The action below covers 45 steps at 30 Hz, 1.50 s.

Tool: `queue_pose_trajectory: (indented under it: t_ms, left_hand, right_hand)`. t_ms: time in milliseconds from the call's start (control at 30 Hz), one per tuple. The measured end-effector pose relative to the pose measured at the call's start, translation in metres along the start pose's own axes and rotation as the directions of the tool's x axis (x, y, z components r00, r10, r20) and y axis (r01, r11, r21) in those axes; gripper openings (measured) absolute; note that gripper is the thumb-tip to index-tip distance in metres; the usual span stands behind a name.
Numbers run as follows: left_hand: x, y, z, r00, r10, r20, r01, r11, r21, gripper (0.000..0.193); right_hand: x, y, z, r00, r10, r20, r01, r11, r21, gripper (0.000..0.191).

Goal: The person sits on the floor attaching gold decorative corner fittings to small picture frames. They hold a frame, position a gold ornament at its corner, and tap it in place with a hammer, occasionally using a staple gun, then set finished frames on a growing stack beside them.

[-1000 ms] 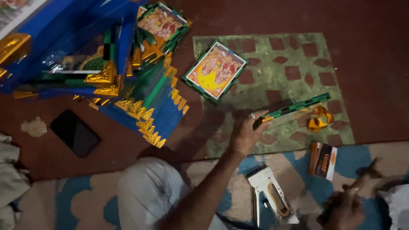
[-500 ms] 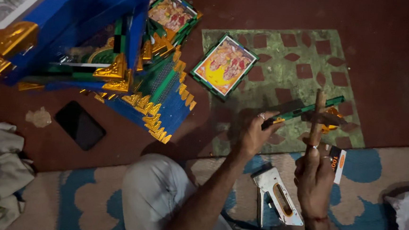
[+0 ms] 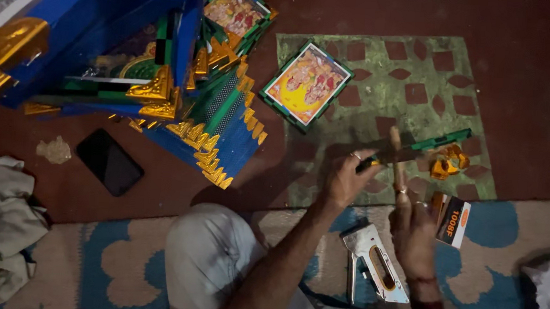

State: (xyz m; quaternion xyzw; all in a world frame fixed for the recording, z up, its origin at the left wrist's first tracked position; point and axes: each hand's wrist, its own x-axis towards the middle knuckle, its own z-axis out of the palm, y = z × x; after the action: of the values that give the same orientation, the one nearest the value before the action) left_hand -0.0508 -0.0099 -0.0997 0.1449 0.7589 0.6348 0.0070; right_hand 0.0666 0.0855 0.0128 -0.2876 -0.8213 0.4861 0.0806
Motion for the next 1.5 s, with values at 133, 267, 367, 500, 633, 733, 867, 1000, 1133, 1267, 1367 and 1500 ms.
queue_pose_trajectory:
  t_ms: [133,267,367,500,633,733,867,1000,1133,1267,1367,1500]
  left_hand:
    - [-0.001,0.003,-0.002,0.987,0.147,-0.063,-0.145,0.989,0.043,0.036]
    - [-0.002,0.001,-0.002,0.999,0.038,-0.006,-0.038,0.999,-0.01,0.04]
    - [0.001,0.001,-0.001,0.999,0.04,-0.026,-0.039,0.999,0.025,0.039]
    - [0.002,0.005,-0.005,0.992,0.115,-0.049,-0.107,0.983,0.152,0.035]
    - [-0.001,0.01,-0.008,0.997,-0.066,0.049,0.066,0.998,-0.001,0.043]
    - [-0.002,0.015,-0.012,0.999,-0.043,0.025,0.037,0.979,0.198,0.04]
    - [0.003,0.026,-0.02,0.994,0.096,-0.052,-0.085,0.98,0.18,0.038]
    - [0.0,0.037,-0.031,0.995,0.1,-0.027,-0.087,0.948,0.306,0.037]
    - [0.001,0.04,-0.025,0.985,0.133,-0.11,-0.126,0.989,0.073,0.036]
    - [-0.001,0.032,-0.021,0.999,0.049,-0.011,-0.044,0.961,0.273,0.036]
    - [0.001,0.031,-0.018,1.0,0.017,-0.024,-0.016,0.999,0.037,0.04]
    - [0.0,0.039,-0.029,0.994,0.11,-0.013,-0.102,0.955,0.278,0.033]
  right_hand:
    - [-0.003,0.005,-0.002,0.993,-0.116,-0.036,0.114,0.991,-0.064,0.039]
    - [-0.009,0.0,-0.004,0.983,-0.099,-0.157,0.11,0.992,0.063,0.042]
    - [-0.008,-0.004,-0.002,0.982,-0.17,-0.08,0.163,0.983,-0.084,0.039]
    - [-0.005,-0.004,0.004,0.983,-0.181,-0.032,0.171,0.964,-0.203,0.036]
    - [-0.008,0.004,0.008,0.987,-0.105,-0.123,0.114,0.991,0.074,0.036]
    - [-0.008,0.011,0.009,0.955,-0.291,-0.06,0.283,0.952,-0.116,0.034]
    - [-0.007,0.018,0.01,0.97,-0.231,-0.079,0.203,0.944,-0.26,0.037]
    - [-0.008,0.023,0.011,0.98,-0.142,-0.136,0.156,0.983,0.097,0.035]
    - [-0.009,0.022,0.013,0.924,-0.377,-0.061,0.363,0.916,-0.169,0.032]
    - [-0.008,0.015,0.013,0.954,-0.254,-0.156,0.234,0.962,-0.14,0.036]
    - [-0.008,0.012,0.011,0.948,-0.279,-0.154,0.266,0.959,-0.101,0.033]
    - [-0.007,0.013,0.009,0.956,-0.291,-0.043,0.27,0.926,-0.263,0.031]
